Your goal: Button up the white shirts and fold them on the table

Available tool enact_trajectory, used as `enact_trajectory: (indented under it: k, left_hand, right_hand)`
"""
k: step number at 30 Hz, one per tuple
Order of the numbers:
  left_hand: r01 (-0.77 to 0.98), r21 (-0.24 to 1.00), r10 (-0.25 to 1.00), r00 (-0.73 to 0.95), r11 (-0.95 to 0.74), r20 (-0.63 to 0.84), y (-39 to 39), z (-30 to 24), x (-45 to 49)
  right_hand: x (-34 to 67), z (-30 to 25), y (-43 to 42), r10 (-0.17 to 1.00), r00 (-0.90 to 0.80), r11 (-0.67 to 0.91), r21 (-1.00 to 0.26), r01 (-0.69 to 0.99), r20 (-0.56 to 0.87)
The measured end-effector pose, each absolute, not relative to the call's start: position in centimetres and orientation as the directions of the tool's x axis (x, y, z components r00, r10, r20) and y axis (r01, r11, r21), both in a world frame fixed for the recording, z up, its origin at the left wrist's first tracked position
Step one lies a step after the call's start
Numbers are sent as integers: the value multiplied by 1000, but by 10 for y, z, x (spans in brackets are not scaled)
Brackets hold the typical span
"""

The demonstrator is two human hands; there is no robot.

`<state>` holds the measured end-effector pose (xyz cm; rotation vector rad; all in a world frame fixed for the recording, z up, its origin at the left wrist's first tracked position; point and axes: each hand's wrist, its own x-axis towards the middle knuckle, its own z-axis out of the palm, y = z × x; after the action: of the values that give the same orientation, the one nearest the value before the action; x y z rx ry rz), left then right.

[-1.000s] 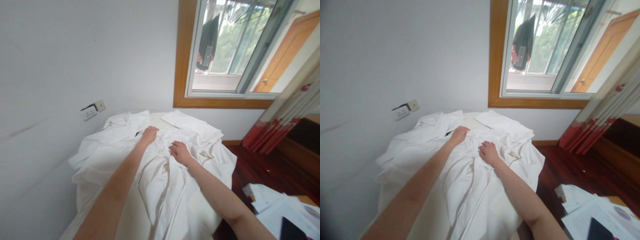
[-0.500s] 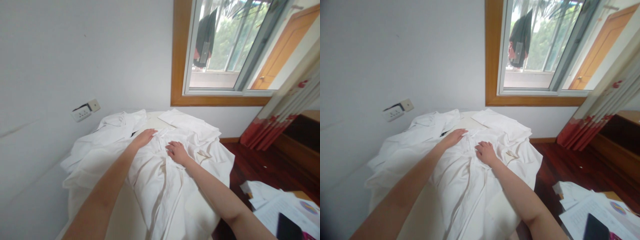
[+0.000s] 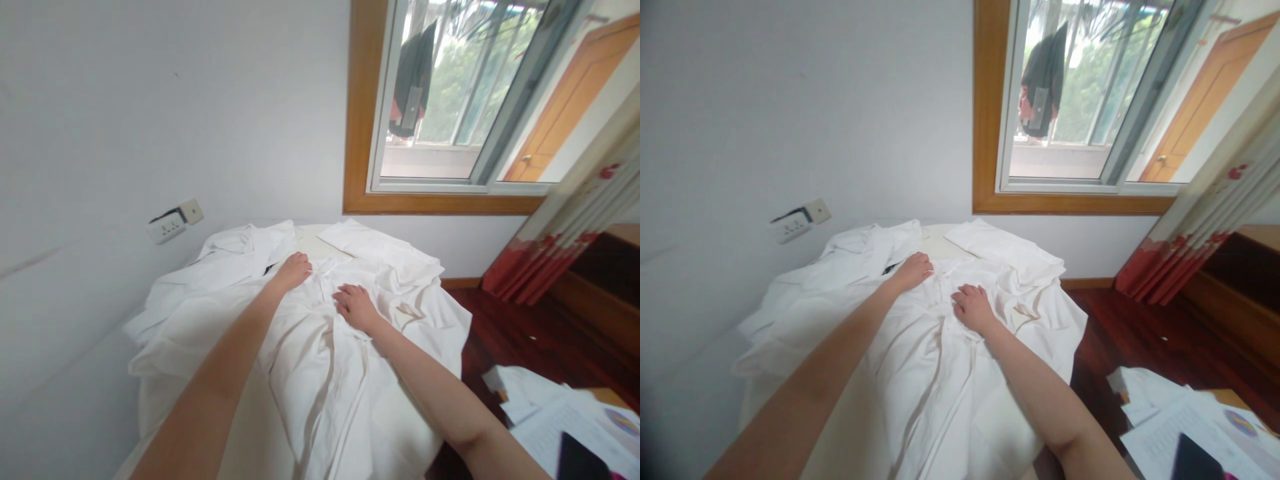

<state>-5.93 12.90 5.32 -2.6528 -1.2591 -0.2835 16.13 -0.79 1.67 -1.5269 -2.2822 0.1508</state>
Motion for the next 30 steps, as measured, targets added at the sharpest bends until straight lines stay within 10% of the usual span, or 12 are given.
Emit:
enact_trajectory:
  k: [8, 30]
  left_hand:
    - [902, -176, 812, 432, -395, 393, 124, 45, -51]
    - [935, 132, 919, 286, -330, 272, 132, 24, -12]
  right_hand:
    - [161, 15, -8, 907, -325, 399, -296, 868, 269]
    - [158, 25, -1, 925, -289, 345, -229, 910, 247]
